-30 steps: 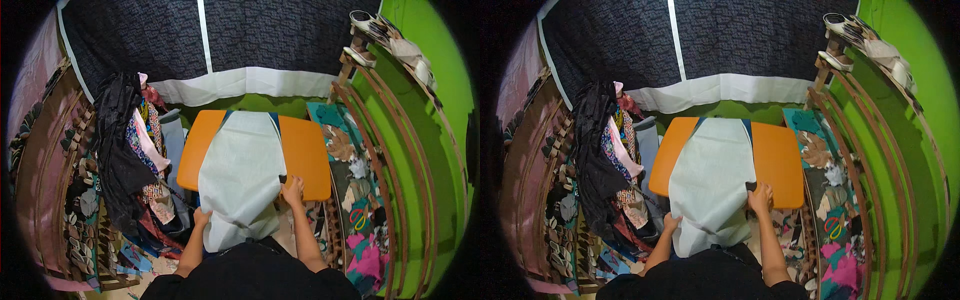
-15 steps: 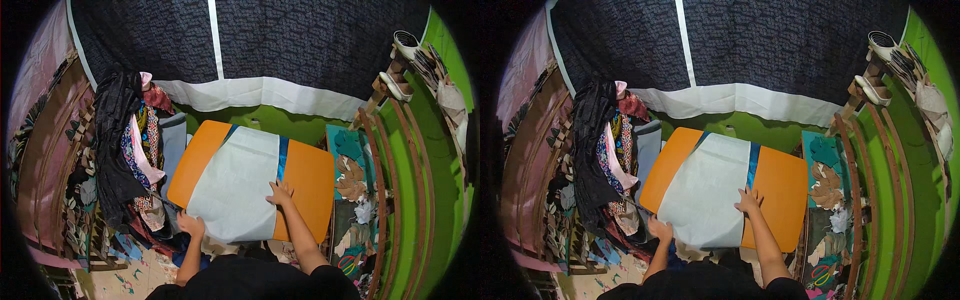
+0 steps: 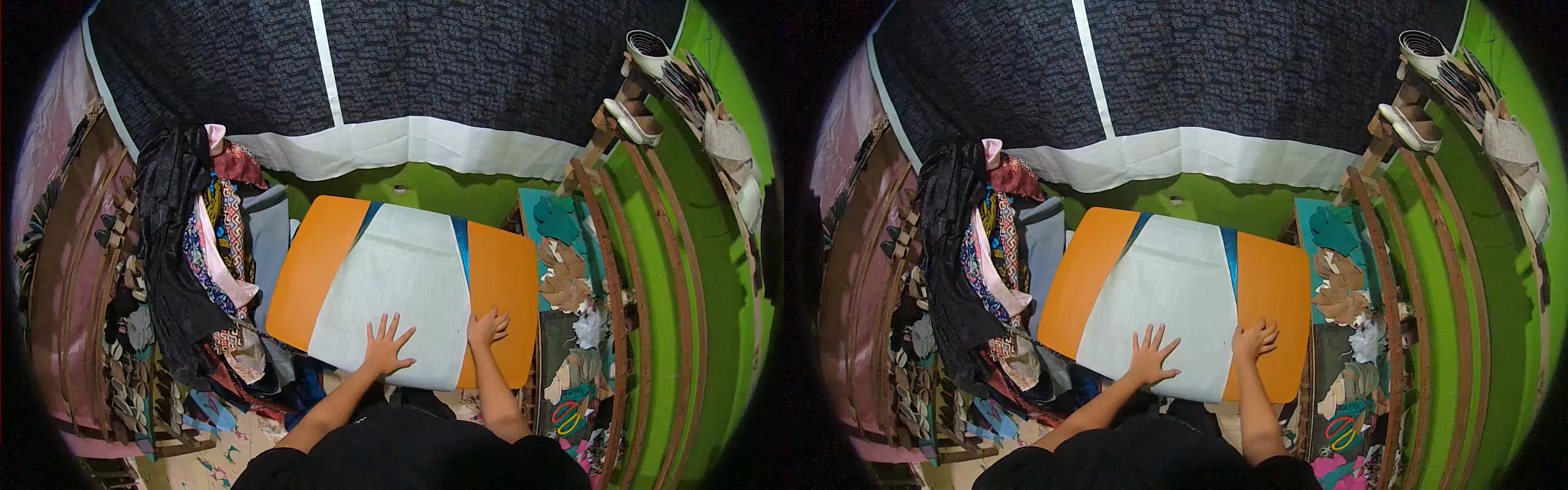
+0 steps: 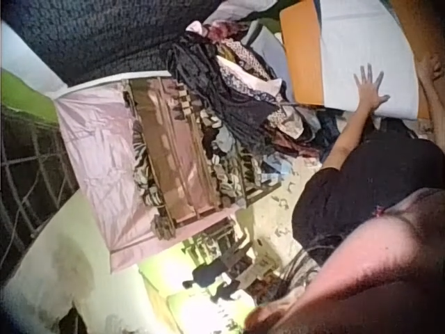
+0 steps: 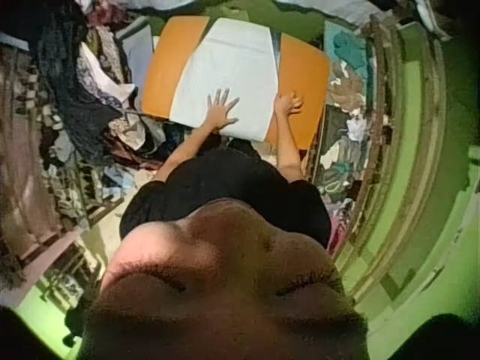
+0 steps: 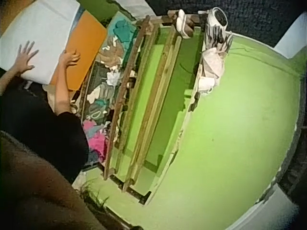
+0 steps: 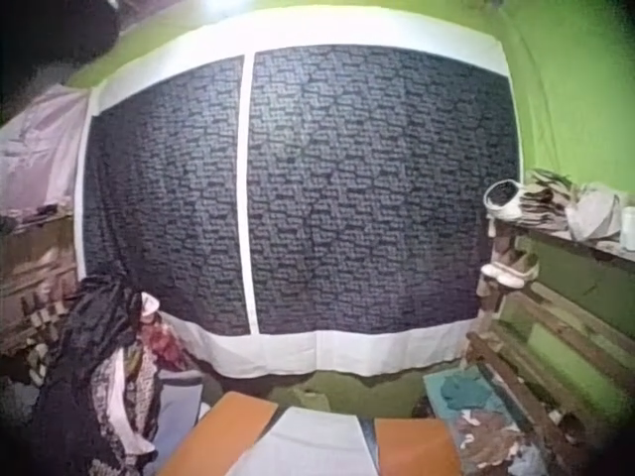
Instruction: Folding a teal satin fabric and then a black textured fabric on a small table.
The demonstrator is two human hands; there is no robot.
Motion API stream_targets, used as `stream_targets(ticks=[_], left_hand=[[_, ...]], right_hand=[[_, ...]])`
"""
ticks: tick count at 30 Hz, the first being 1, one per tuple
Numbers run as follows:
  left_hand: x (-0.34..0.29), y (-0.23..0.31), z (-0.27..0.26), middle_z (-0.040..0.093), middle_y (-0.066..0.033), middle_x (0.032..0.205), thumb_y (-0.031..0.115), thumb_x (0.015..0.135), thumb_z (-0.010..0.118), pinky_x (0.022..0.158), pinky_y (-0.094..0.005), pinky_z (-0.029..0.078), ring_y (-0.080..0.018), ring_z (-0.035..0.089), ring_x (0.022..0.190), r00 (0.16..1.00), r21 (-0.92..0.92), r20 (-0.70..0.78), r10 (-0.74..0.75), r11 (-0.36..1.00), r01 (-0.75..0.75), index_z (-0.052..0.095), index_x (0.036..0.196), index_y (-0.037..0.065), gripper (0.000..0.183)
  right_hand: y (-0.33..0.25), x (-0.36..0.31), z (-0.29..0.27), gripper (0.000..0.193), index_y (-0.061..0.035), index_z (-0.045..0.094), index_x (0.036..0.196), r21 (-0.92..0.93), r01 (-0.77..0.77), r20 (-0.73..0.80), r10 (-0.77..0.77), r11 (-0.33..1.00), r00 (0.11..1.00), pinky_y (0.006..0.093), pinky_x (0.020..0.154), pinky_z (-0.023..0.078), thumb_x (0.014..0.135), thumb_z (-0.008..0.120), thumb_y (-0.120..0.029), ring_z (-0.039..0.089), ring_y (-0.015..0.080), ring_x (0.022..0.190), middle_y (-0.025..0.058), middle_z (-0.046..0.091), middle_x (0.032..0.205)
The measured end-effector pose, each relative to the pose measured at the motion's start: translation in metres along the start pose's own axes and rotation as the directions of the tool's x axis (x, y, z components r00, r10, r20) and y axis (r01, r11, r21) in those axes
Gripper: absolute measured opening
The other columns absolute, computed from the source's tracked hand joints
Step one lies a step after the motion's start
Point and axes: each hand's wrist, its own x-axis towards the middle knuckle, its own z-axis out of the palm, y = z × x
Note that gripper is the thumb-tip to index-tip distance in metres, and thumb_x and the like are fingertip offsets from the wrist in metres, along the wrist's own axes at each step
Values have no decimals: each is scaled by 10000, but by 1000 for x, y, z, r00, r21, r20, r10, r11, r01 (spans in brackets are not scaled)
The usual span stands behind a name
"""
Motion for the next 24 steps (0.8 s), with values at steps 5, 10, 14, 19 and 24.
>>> stream_targets(ticks=[5, 10, 14, 19, 24], left_hand=[[-3, -1, -7, 131, -160, 1395, 558, 647, 560, 929, -647, 67, -400, 74, 1276, 999, -82, 27, -34, 996, 36, 331, 1283, 318, 717], [53, -47, 1, 205, -151, 1371, 382, 724, 558, 978, -571, 128, -335, 152, 1278, 993, -214, -113, -44, 977, 19, 369, 1258, 165, 607], [117, -94, -17, 209, -122, 1381, 405, 752, 535, 1005, -519, 136, -283, 170, 1284, 992, -161, -87, 95, 981, -108, 343, 1280, 142, 620], [191, -142, -23, 234, -108, 1374, 499, 726, 532, 1016, -475, 154, -270, 176, 1284, 983, -134, -102, 154, 977, -167, 350, 1282, 171, 671], [257, -181, -35, 235, -141, 1363, 459, 723, 568, 1021, -413, 201, -300, 191, 1269, 977, -227, -205, 50, 969, -97, 355, 1273, 129, 676]], right_hand=[[-83, -11, -6, 547, -29, 400, 1170, 343, 515, -51, -532, 786, 845, 513, 961, 202, 696, 620, -189, 263, 339, 1199, 191, 292, 1280], [-102, -17, 24, 605, -55, 328, 1262, 166, 506, 124, -527, 846, 841, 509, 991, 173, 747, 584, -245, 208, 315, 1253, 135, 237, 1353], [-100, -17, 34, 640, -70, 284, 1300, -32, 552, 124, -544, 834, 830, 517, 1000, 134, 769, 534, -323, 165, 299, 1278, 134, 189, 1384], [-104, -19, 31, 631, -57, 317, 1280, 2, 570, 132, -565, 822, 815, 523, 994, 141, 749, 551, -305, 198, 309, 1265, 147, 217, 1373], [-105, -17, 24, 633, -49, 324, 1268, 34, 543, 208, -537, 839, 817, 517, 995, 139, 729, 554, -286, 207, 322, 1262, 153, 212, 1374]])
